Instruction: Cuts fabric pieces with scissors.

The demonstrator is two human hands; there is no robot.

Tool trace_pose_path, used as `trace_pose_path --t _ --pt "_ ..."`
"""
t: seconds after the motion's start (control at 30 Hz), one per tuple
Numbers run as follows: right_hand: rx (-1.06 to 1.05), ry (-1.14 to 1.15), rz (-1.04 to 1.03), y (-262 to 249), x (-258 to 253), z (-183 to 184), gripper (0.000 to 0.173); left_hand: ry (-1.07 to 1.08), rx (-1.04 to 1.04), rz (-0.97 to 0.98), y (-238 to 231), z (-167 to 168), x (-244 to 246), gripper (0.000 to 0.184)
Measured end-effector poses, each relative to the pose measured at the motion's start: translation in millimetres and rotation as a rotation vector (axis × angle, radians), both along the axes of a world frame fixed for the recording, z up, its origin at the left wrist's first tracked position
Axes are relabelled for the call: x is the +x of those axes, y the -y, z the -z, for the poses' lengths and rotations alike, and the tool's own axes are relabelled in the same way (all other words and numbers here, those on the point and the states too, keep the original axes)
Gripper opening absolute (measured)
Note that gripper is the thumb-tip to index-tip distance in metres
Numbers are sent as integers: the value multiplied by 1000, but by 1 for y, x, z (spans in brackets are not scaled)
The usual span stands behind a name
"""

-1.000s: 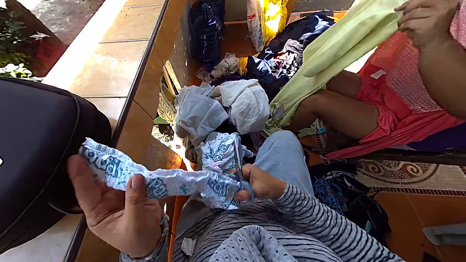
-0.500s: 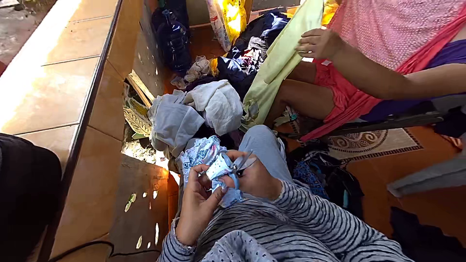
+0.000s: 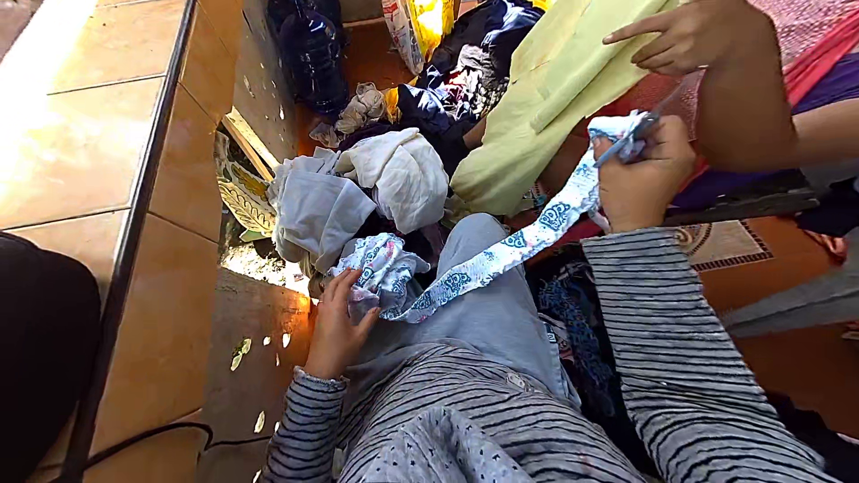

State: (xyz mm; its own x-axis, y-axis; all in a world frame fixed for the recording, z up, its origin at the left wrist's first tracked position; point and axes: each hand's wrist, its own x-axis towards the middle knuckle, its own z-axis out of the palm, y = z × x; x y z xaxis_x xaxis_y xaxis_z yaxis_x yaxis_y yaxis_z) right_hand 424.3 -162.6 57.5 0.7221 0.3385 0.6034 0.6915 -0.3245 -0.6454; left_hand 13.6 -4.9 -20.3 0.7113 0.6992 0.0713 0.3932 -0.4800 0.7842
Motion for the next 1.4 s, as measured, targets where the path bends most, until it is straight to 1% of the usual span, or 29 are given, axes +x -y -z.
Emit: trace_pose_path --t 0.03,0.07,0.13,0.17,0.2,0.27,0.33,0.37,0.4,0.43,0.47,0.5,0.57,0.67,0.77,0.83,0.9,0.97,1.0,1.1,1.2,1.27,1.3,1.37,1.4 --pt "-171 -110 60 3 -3 5 39 -70 -3 22 -1 5 1 63" --pt "-275 -196 76 5 -7 11 42 -120 -7 31 -1 10 1 62" --pt "-339 -241 25 6 -28 25 48 -146 19 10 -2 18 3 54" --pt "-339 -212 -55 6 -44 34 52 -146 36 -19 -3 20 4 49" --pt "-342 -180 -184 6 -62 44 56 -154 44 -44 -4 20 7 44" --pt "-411 -140 -527 1 -101 69 58 -208 49 -65 -10 17 14 34" --pt "-613 -118 -836 -11 -138 89 53 -273 20 -68 -17 14 22 32" --pt "-728 -120 -938 -17 -153 93 50 -265 3 -82 -22 14 23 32" --pt "-814 -129 -998 -23 -163 93 44 -225 -14 -110 -27 13 23 31" --pt "-852 -160 -1020 -26 -167 90 38 -164 -31 -150 -31 13 21 30" --pt "-828 -218 -1012 -26 -163 84 31 -110 -44 -196 -35 12 19 29" --pt "-741 -274 -973 -24 -152 78 26 -83 -54 -240 -38 9 15 29" --pt "-532 -315 -811 -15 -117 69 18 -81 -76 -317 -41 7 3 30" --pt "-351 -309 -509 6 -46 52 25 -110 -137 -399 -44 17 -13 28" --pt "-254 -311 -293 35 10 36 31 -101 -195 -421 -43 29 -21 27" --pt "-226 -337 -168 49 25 29 33 -71 -226 -419 -39 35 -24 30" --pt "-288 -381 -126 56 26 28 31 -42 -242 -420 -34 38 -24 34" --pt "-348 -420 -118 59 22 35 30 -50 -250 -421 -32 36 -22 34" --pt "-346 -431 -105 58 17 38 30 -55 -243 -419 -32 35 -21 33" --pt "-245 -423 -96 51 -1 46 30 -18 -216 -414 -30 32 -21 33" --pt "-159 -417 -184 36 -29 48 26 -8 -162 -413 -31 29 -22 39" --pt "-148 -467 -295 21 -63 49 25 -103 -138 -413 -32 27 -25 39" --pt "-160 -503 -387 12 -83 52 25 -157 -147 -403 -31 24 -26 37" --pt "-291 -587 -640 -7 -127 58 32 -167 -166 -344 -26 13 -24 33" --pt "-393 -609 -781 -17 -149 60 40 -110 -167 -292 -21 5 -22 29"
